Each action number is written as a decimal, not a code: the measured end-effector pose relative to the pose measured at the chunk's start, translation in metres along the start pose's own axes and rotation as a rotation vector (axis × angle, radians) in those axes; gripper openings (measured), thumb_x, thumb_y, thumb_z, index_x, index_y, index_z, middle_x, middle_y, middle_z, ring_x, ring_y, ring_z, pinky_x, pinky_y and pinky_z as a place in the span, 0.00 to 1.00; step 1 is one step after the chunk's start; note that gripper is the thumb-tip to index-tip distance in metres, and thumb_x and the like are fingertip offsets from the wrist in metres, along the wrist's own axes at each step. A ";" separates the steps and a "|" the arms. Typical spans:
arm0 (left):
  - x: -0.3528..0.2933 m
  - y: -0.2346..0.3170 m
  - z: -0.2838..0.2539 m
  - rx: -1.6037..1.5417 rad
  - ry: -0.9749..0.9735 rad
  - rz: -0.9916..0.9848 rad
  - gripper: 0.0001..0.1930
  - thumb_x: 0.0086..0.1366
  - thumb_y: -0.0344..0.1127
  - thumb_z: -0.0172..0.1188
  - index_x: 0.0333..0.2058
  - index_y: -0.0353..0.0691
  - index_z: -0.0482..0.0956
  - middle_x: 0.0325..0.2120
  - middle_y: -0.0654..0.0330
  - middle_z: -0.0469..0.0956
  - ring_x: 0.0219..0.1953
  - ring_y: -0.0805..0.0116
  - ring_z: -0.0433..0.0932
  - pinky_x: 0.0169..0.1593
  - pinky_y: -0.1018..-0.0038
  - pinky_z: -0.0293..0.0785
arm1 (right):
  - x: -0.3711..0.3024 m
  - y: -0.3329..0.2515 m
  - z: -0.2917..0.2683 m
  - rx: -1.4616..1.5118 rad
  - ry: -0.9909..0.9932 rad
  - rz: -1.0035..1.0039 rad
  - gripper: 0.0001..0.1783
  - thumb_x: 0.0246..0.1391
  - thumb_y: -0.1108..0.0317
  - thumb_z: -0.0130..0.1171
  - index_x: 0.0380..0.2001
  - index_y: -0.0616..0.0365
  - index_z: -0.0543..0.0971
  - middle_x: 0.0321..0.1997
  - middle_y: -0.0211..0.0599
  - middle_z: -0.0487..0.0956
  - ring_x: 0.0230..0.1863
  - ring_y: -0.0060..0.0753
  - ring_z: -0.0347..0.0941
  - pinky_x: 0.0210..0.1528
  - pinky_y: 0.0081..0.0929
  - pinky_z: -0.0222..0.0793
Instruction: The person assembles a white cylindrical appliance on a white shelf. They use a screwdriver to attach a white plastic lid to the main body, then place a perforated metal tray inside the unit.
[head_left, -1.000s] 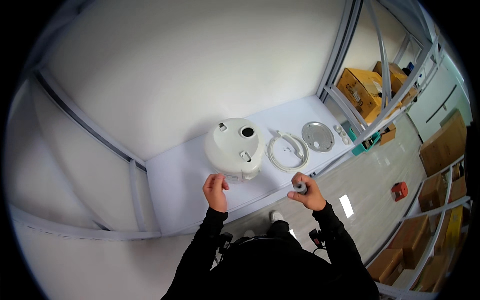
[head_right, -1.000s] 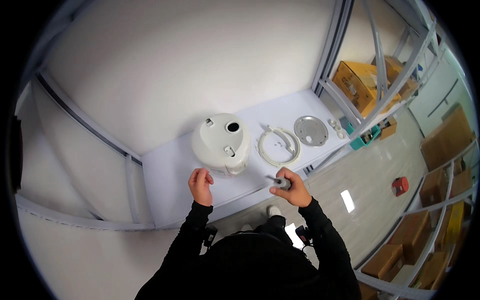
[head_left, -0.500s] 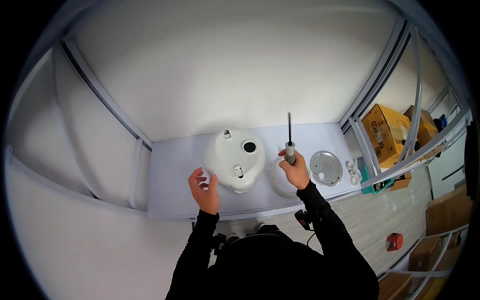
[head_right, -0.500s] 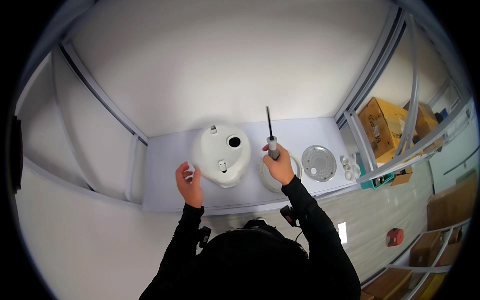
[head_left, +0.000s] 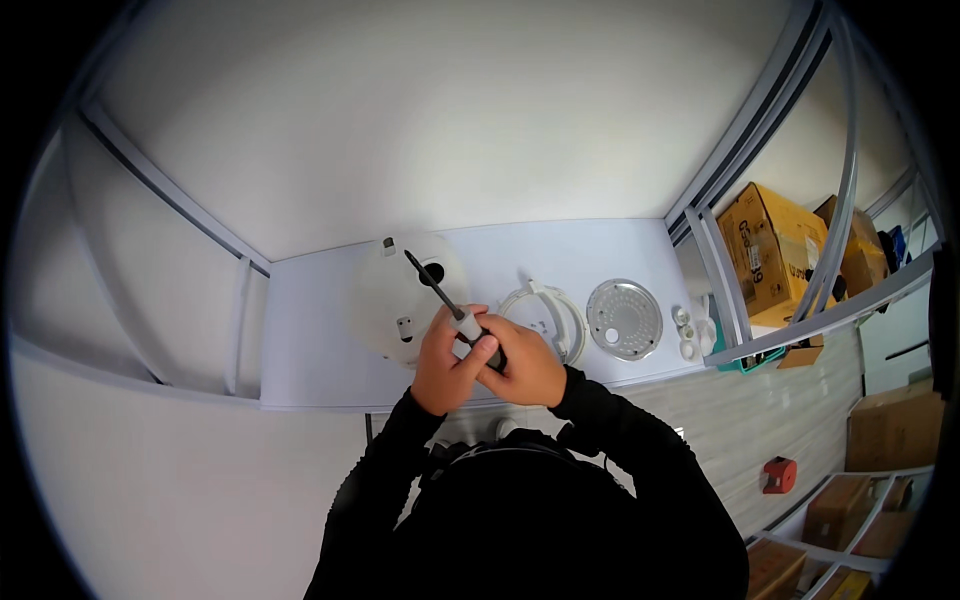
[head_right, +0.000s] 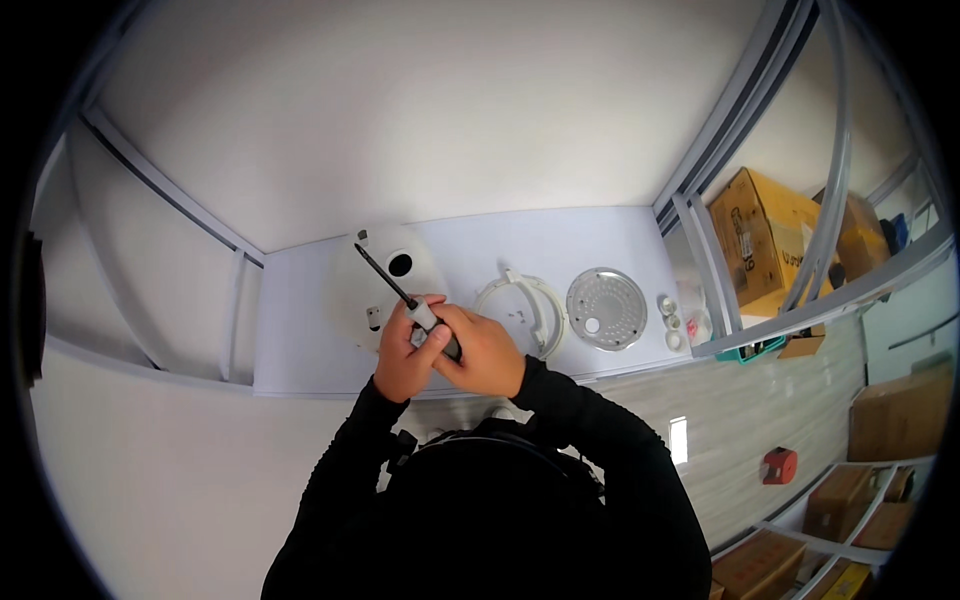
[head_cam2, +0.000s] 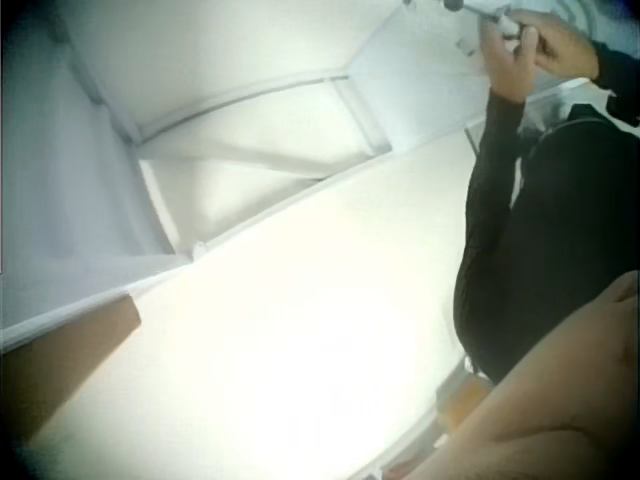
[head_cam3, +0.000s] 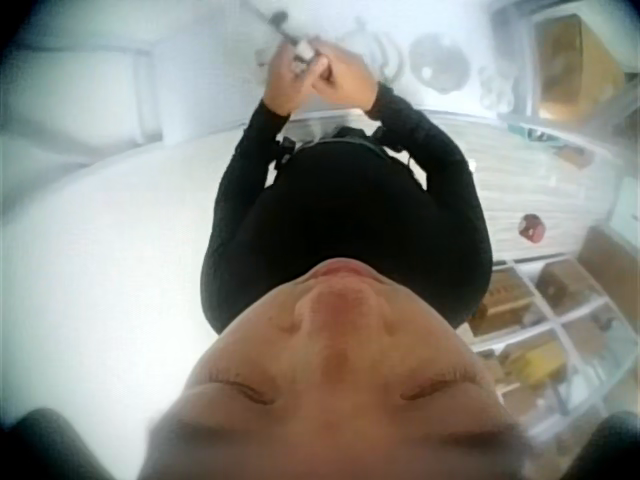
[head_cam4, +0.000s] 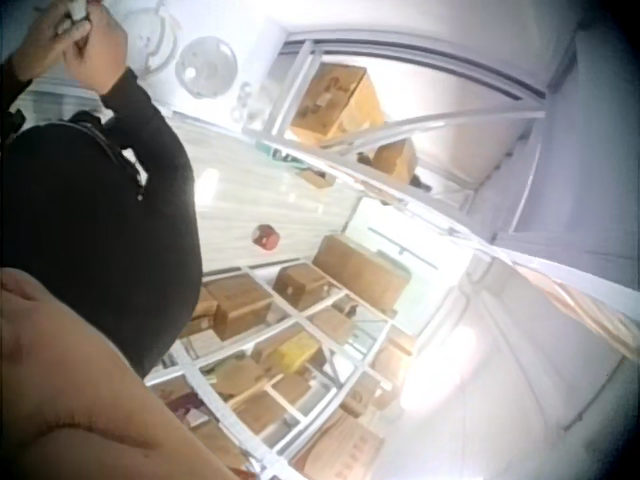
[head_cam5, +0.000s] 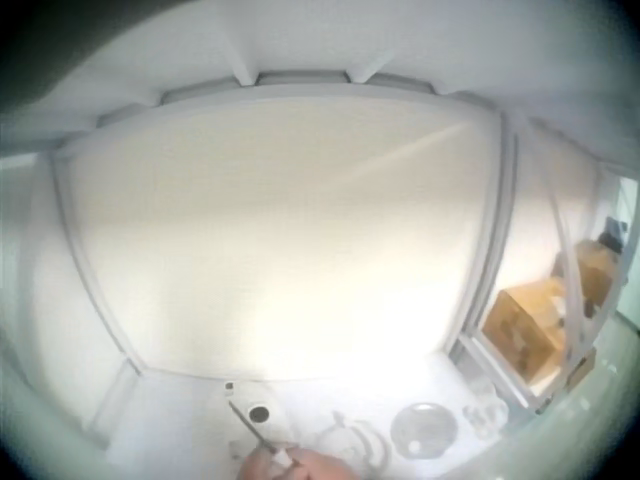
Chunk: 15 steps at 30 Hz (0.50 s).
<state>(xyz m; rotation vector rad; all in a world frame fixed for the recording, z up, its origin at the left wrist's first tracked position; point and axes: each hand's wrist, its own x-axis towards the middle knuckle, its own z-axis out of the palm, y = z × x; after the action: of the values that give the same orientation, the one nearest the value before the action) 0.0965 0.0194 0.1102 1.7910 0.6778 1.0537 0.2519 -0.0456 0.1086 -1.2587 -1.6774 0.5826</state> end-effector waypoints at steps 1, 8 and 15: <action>-0.001 -0.002 0.000 0.038 -0.055 -0.030 0.18 0.71 0.36 0.58 0.55 0.33 0.75 0.44 0.59 0.81 0.46 0.68 0.78 0.54 0.70 0.74 | 0.000 0.003 -0.009 0.012 -0.009 -0.045 0.29 0.52 0.65 0.69 0.56 0.58 0.73 0.42 0.46 0.82 0.37 0.51 0.81 0.38 0.36 0.76; 0.000 -0.014 0.012 -0.259 -0.118 -0.198 0.09 0.74 0.35 0.52 0.45 0.35 0.76 0.35 0.60 0.81 0.40 0.72 0.78 0.48 0.71 0.73 | -0.025 0.080 -0.047 -0.073 0.122 0.366 0.21 0.56 0.59 0.68 0.46 0.59 0.75 0.39 0.40 0.80 0.38 0.41 0.79 0.38 0.37 0.74; -0.004 -0.023 0.014 -0.261 -0.081 -0.286 0.06 0.71 0.34 0.57 0.38 0.37 0.74 0.28 0.65 0.76 0.29 0.76 0.75 0.36 0.73 0.72 | -0.044 0.169 -0.055 -0.699 -0.129 0.644 0.26 0.54 0.46 0.65 0.44 0.57 0.79 0.44 0.47 0.83 0.46 0.51 0.82 0.45 0.48 0.78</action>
<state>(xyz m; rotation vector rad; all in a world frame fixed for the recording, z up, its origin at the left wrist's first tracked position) 0.1065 0.0199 0.0845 1.4543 0.6893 0.8310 0.3830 -0.0331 -0.0183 -2.3546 -1.6198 0.4559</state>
